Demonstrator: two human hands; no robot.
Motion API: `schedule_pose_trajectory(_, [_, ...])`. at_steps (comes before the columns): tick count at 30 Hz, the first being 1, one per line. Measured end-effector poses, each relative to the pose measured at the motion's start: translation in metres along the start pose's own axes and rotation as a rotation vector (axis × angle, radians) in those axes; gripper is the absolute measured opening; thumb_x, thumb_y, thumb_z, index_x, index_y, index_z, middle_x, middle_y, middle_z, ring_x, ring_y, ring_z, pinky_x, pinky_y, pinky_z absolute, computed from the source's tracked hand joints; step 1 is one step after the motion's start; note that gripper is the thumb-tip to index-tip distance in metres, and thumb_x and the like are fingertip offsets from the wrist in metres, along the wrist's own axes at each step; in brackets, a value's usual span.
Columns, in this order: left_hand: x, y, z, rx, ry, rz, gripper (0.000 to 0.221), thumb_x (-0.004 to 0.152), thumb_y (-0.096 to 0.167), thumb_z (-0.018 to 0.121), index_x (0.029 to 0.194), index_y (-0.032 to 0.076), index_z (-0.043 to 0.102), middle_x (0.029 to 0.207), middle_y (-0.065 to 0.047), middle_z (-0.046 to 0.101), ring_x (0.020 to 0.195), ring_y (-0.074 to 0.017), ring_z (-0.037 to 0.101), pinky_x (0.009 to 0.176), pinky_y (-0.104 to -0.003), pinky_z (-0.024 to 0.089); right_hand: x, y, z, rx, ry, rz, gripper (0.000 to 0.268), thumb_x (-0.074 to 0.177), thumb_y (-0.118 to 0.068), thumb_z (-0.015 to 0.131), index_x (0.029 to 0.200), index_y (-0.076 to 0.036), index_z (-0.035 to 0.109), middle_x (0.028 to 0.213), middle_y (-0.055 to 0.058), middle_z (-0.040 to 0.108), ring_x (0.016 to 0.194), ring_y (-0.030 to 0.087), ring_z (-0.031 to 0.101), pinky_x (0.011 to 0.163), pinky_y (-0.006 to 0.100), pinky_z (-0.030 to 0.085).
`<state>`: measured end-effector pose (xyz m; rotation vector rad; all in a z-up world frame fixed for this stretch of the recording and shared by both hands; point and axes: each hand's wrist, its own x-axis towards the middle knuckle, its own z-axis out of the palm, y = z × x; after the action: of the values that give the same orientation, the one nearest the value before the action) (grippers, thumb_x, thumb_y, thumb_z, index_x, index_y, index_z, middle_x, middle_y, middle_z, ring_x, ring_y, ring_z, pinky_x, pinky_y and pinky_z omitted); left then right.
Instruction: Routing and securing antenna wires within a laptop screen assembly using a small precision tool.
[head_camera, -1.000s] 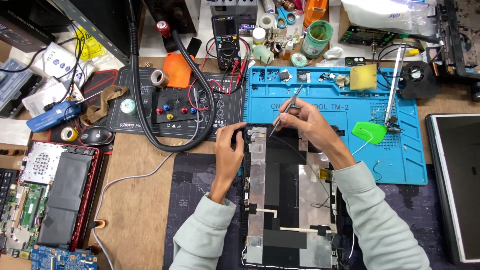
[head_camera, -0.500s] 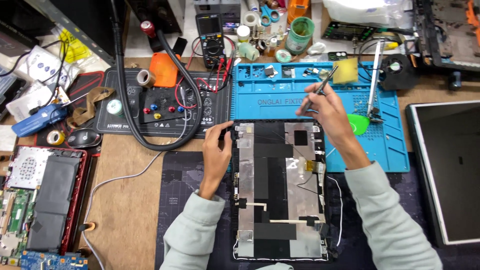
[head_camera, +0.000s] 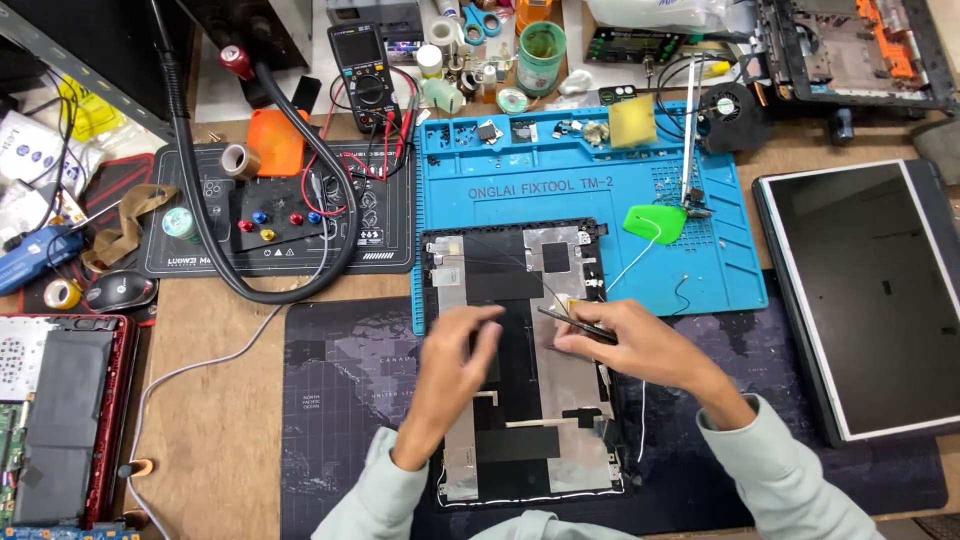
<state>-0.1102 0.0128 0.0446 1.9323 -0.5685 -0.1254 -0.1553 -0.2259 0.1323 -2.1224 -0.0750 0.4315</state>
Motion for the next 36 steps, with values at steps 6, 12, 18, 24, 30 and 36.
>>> schedule_pose_trajectory(6, [-0.005, 0.049, 0.018, -0.55, -0.464, -0.064, 0.057, 0.1, 0.036, 0.057, 0.145, 0.004, 0.044, 0.148, -0.014, 0.054, 0.134, -0.0232, 0.054, 0.116, -0.039, 0.042, 0.02, 0.008, 0.013, 0.732, 0.03, -0.028, 0.016, 0.098, -0.021, 0.063, 0.089, -0.011, 0.055, 0.074, 0.011, 0.07, 0.056, 0.007, 0.047, 0.044, 0.021, 0.022])
schedule_pose_trajectory(12, [-0.013, 0.055, -0.002, -0.86, -0.65, -0.242, 0.025, 0.105, 0.026, 0.057, 0.089, 0.01, 0.064, 0.097, -0.009, 0.075, 0.097, -0.0189, 0.073, 0.094, -0.032, 0.057, 0.042, -0.009, -0.008, 0.948, 0.287, -0.086, 0.012, 0.101, -0.017, 0.058, 0.091, -0.011, 0.055, 0.091, 0.015, 0.074, 0.04, 0.004, 0.028, 0.038, 0.018, 0.02])
schedule_pose_trajectory(18, [-0.012, 0.048, -0.003, -0.713, -0.328, -0.294, 0.037, 0.099, 0.032, 0.06, 0.129, 0.014, 0.047, 0.144, -0.007, 0.052, 0.129, -0.0208, 0.055, 0.107, -0.037, 0.045, 0.054, -0.02, -0.007, 1.106, 0.265, -0.089, 0.012, 0.102, -0.018, 0.055, 0.092, -0.012, 0.055, 0.11, 0.02, 0.077, 0.039, 0.003, 0.024, 0.037, 0.016, 0.017])
schedule_pose_trajectory(24, [-0.009, 0.058, -0.004, -0.861, -0.314, -0.45, 0.043, 0.095, 0.032, 0.064, 0.128, 0.013, 0.043, 0.11, -0.01, 0.078, 0.113, -0.0232, 0.071, 0.106, -0.043, 0.04, 0.068, -0.026, -0.006, 1.096, 0.265, -0.058, 0.016, 0.102, -0.02, 0.055, 0.089, -0.01, 0.052, 0.116, 0.019, 0.076, 0.041, 0.003, 0.028, 0.037, 0.016, 0.02])
schedule_pose_trajectory(30, [-0.012, 0.003, -0.008, -0.754, -0.122, -0.319, 0.032, 0.1, 0.006, 0.056, 0.132, 0.002, 0.056, 0.075, -0.01, 0.065, 0.062, -0.0164, 0.067, 0.069, -0.027, 0.054, 0.077, 0.009, -0.017, 0.977, 0.382, -0.004, 0.016, 0.104, -0.022, 0.054, 0.103, -0.007, 0.058, 0.099, 0.013, 0.073, 0.038, -0.002, 0.035, 0.036, 0.015, 0.027])
schedule_pose_trajectory(36, [-0.019, 0.0, -0.024, -0.119, -0.146, -0.281, 0.038, 0.098, 0.004, 0.058, 0.134, 0.011, 0.064, 0.087, -0.017, 0.073, 0.076, -0.0256, 0.069, 0.071, -0.036, 0.056, 0.065, 0.047, -0.014, 0.521, 0.203, 0.125, 0.017, 0.101, -0.012, 0.055, 0.092, 0.0, 0.063, 0.074, 0.017, 0.069, 0.033, 0.004, 0.03, 0.033, 0.021, 0.025])
